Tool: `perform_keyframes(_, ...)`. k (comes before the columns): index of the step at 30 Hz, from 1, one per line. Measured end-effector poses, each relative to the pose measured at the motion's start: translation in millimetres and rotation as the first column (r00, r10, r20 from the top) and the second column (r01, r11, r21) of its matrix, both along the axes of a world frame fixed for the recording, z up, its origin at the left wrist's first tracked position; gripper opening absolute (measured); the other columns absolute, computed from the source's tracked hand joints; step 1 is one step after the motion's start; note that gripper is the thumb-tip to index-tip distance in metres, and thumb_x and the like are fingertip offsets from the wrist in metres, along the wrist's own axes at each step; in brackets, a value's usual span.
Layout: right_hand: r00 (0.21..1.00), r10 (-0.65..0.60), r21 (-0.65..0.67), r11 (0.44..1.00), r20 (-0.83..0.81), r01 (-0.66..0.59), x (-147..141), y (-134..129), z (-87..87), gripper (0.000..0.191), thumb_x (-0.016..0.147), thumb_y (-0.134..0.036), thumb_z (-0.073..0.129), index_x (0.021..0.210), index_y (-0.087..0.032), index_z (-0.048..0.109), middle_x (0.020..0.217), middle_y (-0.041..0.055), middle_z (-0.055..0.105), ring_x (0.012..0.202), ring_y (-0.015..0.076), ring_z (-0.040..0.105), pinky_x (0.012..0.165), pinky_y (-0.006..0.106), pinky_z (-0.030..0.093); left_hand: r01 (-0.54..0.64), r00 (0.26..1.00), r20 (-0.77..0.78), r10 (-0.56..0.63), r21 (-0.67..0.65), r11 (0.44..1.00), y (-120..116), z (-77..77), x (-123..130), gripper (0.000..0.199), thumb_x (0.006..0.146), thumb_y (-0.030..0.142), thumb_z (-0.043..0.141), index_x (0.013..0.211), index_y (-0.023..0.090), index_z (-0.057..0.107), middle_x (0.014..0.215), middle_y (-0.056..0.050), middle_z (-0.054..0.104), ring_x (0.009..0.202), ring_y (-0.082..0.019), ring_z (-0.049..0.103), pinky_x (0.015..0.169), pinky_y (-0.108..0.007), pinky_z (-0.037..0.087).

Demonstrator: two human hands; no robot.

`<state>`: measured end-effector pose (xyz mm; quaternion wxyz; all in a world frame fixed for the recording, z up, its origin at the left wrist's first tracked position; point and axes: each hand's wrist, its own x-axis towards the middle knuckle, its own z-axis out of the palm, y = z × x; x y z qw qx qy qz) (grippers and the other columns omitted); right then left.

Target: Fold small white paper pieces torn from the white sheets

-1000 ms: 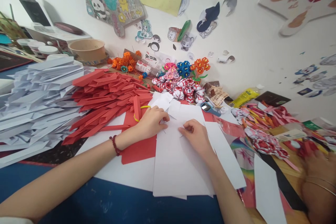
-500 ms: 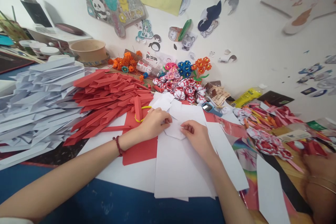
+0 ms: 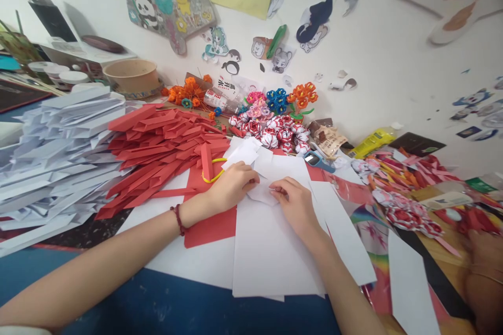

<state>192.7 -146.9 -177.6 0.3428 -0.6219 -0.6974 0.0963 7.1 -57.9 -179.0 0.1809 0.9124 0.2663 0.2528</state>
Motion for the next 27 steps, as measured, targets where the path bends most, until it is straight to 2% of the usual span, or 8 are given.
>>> perform_keyframes(4,0.993,-0.010,0.052,0.999,0.114,0.004,0,-2,0.5,0.017,0.084,-0.008,0.053,0.081,-0.021,0.064,0.079,0.0020,0.060,0.078,0.0172,0.055,0.068,0.029,0.042,0.049,0.999,-0.008,-0.048,0.075,0.996,-2,-0.7,0,0.021,0.089,0.011,0.046,0.093,0.016,0.066,0.087,-0.005,0.065,0.084,-0.018,0.052,0.075,-0.029,0.042)
perform_keyframes(8,0.979,0.039,0.104,0.993,0.201,-0.061,-1,-2,1.7,0.020,0.086,-0.006,0.051,0.085,-0.020,0.065,0.082,0.0035,0.062,0.083,0.0191,0.052,0.072,0.031,0.042,0.124,0.992,-0.042,-0.119,0.135,0.983,-5,3.7,-2,0.027,0.091,0.010,0.042,0.100,0.017,0.066,0.089,-0.005,0.065,0.084,-0.017,0.051,0.077,-0.028,0.041)
perform_keyframes(12,0.973,0.025,0.141,0.988,0.229,-0.059,-3,-3,-1.1,0.020,0.088,-0.007,0.049,0.083,-0.019,0.064,0.079,0.0038,0.061,0.080,0.0190,0.051,0.070,0.032,0.041,0.131,0.986,-0.129,-0.105,0.216,0.967,-7,7.6,-4,0.026,0.091,0.010,0.042,0.095,0.017,0.067,0.080,-0.005,0.062,0.080,-0.017,0.050,0.072,-0.029,0.040)
perform_keyframes(15,0.966,0.002,0.165,0.985,0.259,-0.047,-3,-3,-2.7,0.021,0.088,-0.007,0.049,0.080,-0.018,0.064,0.075,0.0038,0.059,0.076,0.0186,0.050,0.067,0.031,0.041,0.171,0.971,-0.214,-0.106,0.315,0.933,-7,8.7,-4,0.024,0.093,0.013,0.041,0.095,0.016,0.065,0.078,-0.006,0.060,0.077,-0.018,0.050,0.070,-0.031,0.038)
perform_keyframes(18,0.941,0.027,0.174,0.981,0.338,-0.091,-3,-4,-0.5,0.025,0.089,-0.006,0.046,0.076,-0.017,0.063,0.070,0.0037,0.057,0.073,0.0182,0.049,0.065,0.031,0.039,0.252,0.952,-0.264,-0.154,0.394,0.884,-7,10.6,-6,0.024,0.094,0.015,0.039,0.095,0.014,0.063,0.079,-0.007,0.060,0.078,-0.019,0.050,0.070,-0.033,0.038)
perform_keyframes(22,0.895,0.046,0.189,0.972,0.443,-0.143,-4,-5,4.1,0.029,0.091,-0.007,0.043,0.071,-0.017,0.061,0.067,0.0037,0.054,0.070,0.0179,0.048,0.064,0.031,0.037,0.311,0.937,-0.291,-0.194,0.439,0.843,-8,14.5,-7,0.022,0.095,0.015,0.040,0.090,0.014,0.061,0.077,-0.007,0.059,0.078,-0.019,0.050,0.069,-0.033,0.037)
perform_keyframes(27,0.859,0.055,0.178,0.970,0.510,-0.168,-4,-6,5.3,0.025,0.089,-0.006,0.045,0.071,-0.017,0.060,0.067,0.0033,0.052,0.070,0.0171,0.047,0.063,0.031,0.035,0.326,0.931,-0.313,-0.185,0.491,0.808,-11,17.4,-7,0.019,0.094,0.013,0.043,0.084,0.013,0.059,0.076,-0.006,0.059,0.075,-0.018,0.049,0.067,-0.032,0.036)
